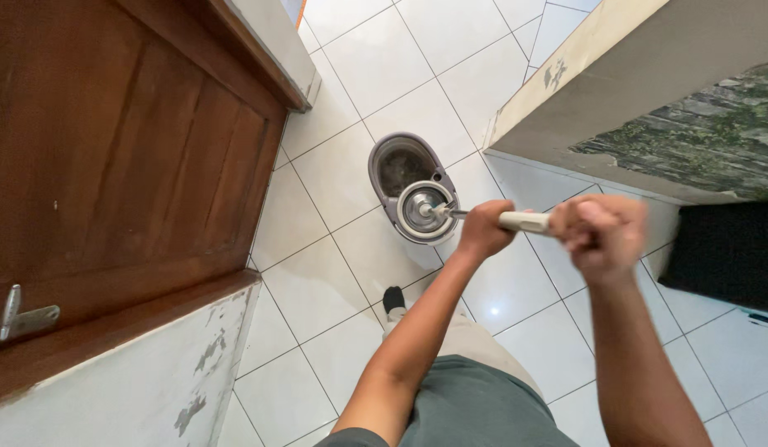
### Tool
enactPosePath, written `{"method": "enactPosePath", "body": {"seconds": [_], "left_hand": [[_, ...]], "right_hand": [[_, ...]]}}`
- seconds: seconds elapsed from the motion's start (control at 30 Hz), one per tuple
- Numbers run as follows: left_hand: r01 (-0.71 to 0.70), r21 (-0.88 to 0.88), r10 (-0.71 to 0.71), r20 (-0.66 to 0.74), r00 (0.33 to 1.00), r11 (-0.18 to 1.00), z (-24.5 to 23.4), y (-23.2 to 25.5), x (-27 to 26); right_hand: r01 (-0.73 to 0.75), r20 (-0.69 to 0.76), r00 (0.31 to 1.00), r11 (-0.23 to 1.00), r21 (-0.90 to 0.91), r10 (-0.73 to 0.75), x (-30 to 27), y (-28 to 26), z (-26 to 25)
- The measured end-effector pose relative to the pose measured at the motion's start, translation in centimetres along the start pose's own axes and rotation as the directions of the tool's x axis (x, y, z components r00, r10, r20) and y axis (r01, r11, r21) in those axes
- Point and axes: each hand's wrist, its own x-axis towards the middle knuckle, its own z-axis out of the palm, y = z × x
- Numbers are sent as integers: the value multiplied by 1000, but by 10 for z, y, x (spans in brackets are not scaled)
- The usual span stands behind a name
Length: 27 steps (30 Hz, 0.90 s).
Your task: The person mops the tiled floor of a room by moving a mop head across the surface by hand and then dipping and spinning it in a bucket.
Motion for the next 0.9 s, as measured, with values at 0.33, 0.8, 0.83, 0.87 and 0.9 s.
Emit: {"method": "enactPosePath", "body": {"seconds": [0.33,0.8,0.83,0.87,0.9], "left_hand": [[-18,-54,24,114,993,998,2,-12,14],[212,29,-214,146,966,977,-27,-46,-20],[189,40,-193,145,971,981,-26,-25,-13],[123,-54,-115,135,984,991,-27,-4,-10],[55,-148,-38,117,992,987,-30,16,-8]], "right_hand": [[219,-64,975,971,92,-213,15,13,7],[7,181,984,1000,16,-10,-10,65,19],[62,148,987,997,-33,-57,-5,43,6],[155,138,976,984,87,-166,0,23,-8],[252,115,959,964,87,-261,5,0,-24]]}}
